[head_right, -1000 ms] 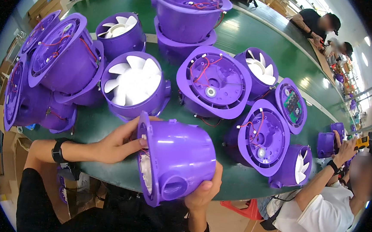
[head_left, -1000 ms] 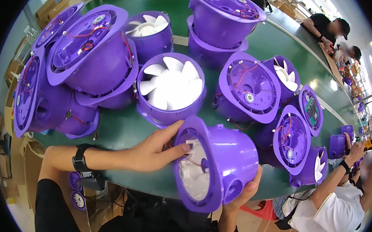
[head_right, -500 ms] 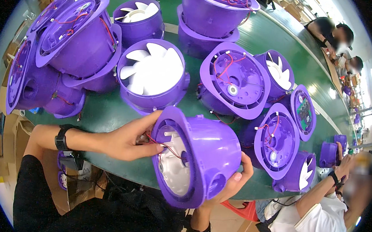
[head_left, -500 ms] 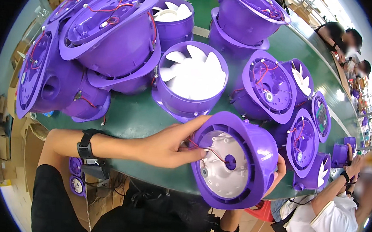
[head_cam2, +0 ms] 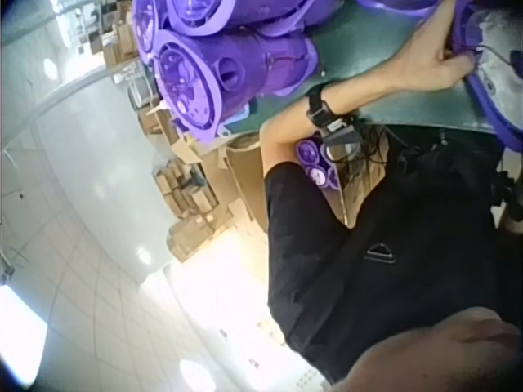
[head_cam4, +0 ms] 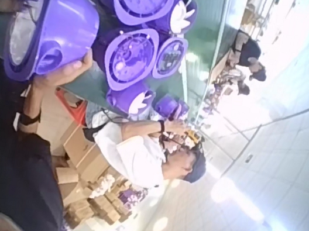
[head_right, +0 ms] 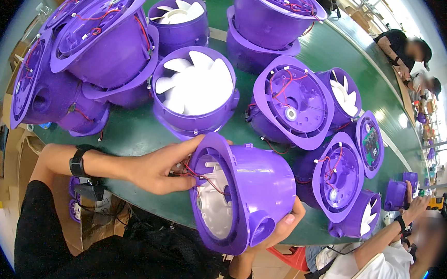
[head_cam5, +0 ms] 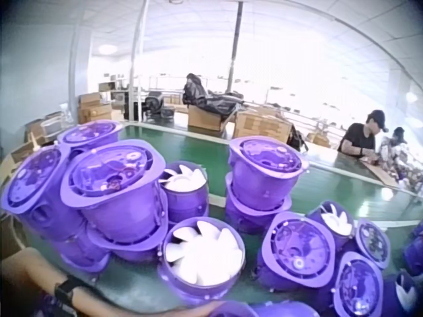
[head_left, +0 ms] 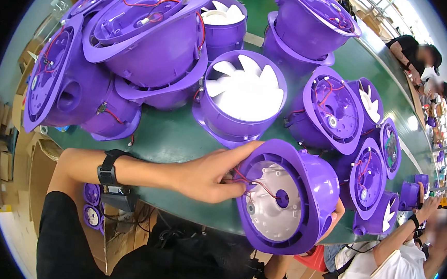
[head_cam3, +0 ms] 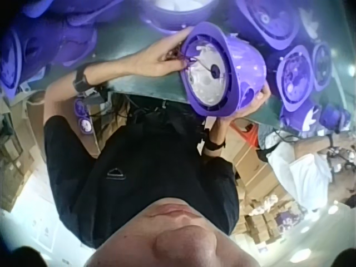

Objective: The person assembles purple plastic fans on a green workbench. They pick up fan housings, insert white fan blades, and secure the components by hand. The person also handles circuit boards and wires, placing them into the fan units. Other workers are visible in the background performing similar tasks.

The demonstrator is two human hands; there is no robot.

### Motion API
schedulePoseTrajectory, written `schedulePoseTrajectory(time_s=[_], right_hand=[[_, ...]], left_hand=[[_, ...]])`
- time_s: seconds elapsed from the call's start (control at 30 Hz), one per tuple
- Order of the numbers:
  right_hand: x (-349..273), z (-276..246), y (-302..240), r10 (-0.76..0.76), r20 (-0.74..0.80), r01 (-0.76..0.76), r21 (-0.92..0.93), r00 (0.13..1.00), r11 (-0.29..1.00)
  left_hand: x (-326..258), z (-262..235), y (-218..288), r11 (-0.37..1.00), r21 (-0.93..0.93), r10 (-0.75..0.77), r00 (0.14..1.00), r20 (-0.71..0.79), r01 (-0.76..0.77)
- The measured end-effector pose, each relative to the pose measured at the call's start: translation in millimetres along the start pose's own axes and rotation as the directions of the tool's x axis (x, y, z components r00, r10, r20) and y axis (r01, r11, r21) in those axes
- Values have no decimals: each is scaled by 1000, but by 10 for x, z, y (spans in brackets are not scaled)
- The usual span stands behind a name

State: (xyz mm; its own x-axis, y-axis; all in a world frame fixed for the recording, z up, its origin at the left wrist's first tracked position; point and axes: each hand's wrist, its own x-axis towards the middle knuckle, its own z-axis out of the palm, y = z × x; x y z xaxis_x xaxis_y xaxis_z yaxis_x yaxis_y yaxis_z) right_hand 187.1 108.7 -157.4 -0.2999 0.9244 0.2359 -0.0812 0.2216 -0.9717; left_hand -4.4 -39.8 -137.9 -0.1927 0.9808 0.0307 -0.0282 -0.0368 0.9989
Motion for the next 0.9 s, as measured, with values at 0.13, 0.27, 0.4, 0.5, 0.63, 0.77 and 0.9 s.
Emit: schedulePoseTrajectory(time_s=[0.13,0.27,0.4,0.5,0.63,0.77,0.9], right_hand=[[-11,-41,50,19,36,-20,44,999,999],[-10,-51,54,19,46,-21,32,999,999],[-1,-57,39,17,53,-16,-13,998,1000],[-10,-44,45,45,34,-47,57,998,997],[-24,27,-11,43,43,-47,101,998,994],[9,-105,140,13,40,-12,-21,999,1000],[11,-55,45,-14,51,14,-1,999,1000]], left_hand=[[-17,12,0,1000,-21,-5,1000,-5,5],[-6,6,-20,1000,-4,7,1000,1,-7],[4,0,5,1000,15,3,1000,10,-3],[10,5,-13,1000,3,5,1000,9,-5],[9,7,-15,1000,-9,15,1000,7,-15],[15,-5,4,1000,-2,-14,1000,19,14],[-10,-6,5,998,-34,-56,998,32,57]])
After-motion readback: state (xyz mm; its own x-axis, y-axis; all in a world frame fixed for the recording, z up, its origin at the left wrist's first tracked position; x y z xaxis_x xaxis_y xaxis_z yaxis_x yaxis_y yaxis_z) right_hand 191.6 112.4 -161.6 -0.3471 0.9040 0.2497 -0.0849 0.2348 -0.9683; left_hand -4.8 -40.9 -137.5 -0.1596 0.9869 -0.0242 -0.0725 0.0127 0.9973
